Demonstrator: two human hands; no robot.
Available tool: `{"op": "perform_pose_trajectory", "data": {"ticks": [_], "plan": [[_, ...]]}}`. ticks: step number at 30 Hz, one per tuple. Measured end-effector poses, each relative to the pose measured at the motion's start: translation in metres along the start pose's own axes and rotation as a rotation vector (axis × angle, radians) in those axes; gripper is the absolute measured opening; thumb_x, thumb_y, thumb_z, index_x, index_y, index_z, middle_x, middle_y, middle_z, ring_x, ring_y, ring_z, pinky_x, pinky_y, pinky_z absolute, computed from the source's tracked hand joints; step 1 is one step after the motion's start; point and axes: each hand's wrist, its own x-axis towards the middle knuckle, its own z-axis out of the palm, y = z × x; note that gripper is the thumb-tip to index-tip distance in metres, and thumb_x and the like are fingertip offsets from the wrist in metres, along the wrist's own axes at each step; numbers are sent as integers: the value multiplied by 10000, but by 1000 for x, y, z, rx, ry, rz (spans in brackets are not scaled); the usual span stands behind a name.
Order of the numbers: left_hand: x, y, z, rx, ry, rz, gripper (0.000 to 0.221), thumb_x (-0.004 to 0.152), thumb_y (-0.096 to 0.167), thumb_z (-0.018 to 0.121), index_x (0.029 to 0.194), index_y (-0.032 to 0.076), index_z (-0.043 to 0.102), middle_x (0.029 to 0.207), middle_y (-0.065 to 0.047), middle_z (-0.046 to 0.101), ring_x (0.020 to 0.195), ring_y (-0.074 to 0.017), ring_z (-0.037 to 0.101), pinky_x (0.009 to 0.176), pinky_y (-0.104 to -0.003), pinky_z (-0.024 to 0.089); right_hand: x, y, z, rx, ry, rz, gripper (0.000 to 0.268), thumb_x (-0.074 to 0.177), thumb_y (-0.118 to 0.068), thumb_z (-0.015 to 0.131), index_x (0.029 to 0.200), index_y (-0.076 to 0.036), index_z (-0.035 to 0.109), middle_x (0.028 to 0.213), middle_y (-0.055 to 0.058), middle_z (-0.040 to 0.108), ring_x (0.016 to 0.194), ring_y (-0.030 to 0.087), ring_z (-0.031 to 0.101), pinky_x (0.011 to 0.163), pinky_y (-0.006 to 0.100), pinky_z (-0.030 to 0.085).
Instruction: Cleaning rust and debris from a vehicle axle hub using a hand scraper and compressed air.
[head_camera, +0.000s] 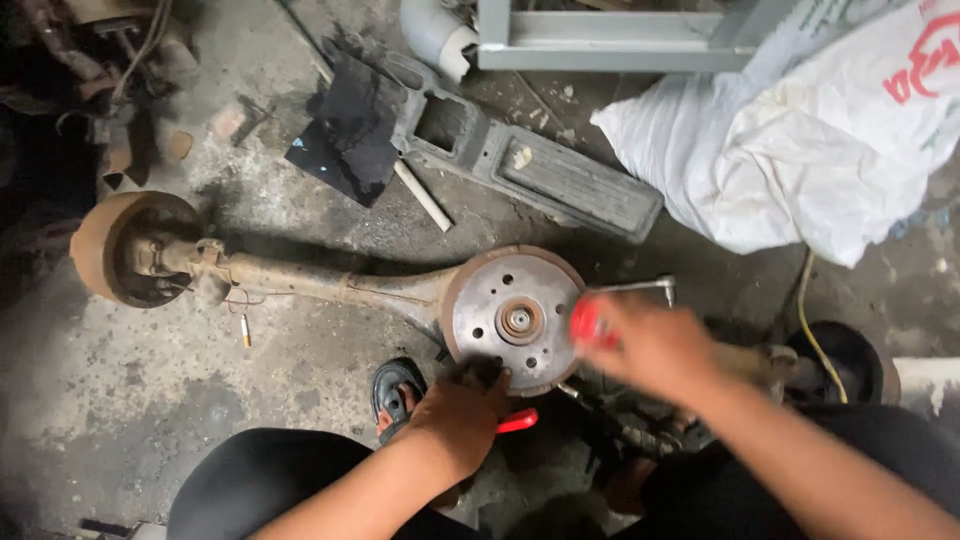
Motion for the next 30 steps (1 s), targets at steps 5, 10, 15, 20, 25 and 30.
{"op": "perform_pose_trajectory", "data": {"ticks": [5,10,15,20,25,30], "plan": [[-17,0,-12,-74,17,-16,781,1039,100,391,1676,218,-46,1679,-166,140,1381,-438,393,966,-505,512,-9,-10,52,25,211,-143,539,892,-659,606,1227,-245,526,909,57,671,640,284,677,494,426,516],[-19,-2,-11,-21,11,13,855,983,11,406,1671,208,-63,1730,-86,-12,1501,-442,243,996,-512,506,-5,-8,-3,87,-21,18,411,928,-621,548,1233,-354,481,871,-51,683,624,162,653,494,328,506],[-22,-3,-11,-12,21,30,855,990,79,419,1684,249,-51,1594,-210,324,1283,-417,553,847,-506,541,-14,-27,44,-5,15,-269,559,956,-643,569,1255,-188,442,978,65,652,638,244,688,433,391,536],[-29,-3,-17,-119,17,-4,818,993,37,339,1683,252,-45,1550,-200,372,1161,-413,603,858,-488,557,-1,0,22,-39,142,-55,555,930,-687,515,1267,-248,467,864,1,682,576,194,658,409,326,521],[-23,-44,2,-204,142,-45,735,955,50,390,1632,292,235,1493,-153,493,1197,-379,630,873,-463,582,-13,-33,33,35,-64,-175,484,943,-628,586,1253,-285,443,951,-19,657,662,177,679,450,333,558],[-52,-61,-16,-351,683,33,503,977,352,549,1430,140,489,969,-232,761,950,-447,740,821,-569,585,3,4,11,15,360,-84,654,823,-686,615,1286,-235,514,976,127,748,835,352,773,723,491,598]]}}
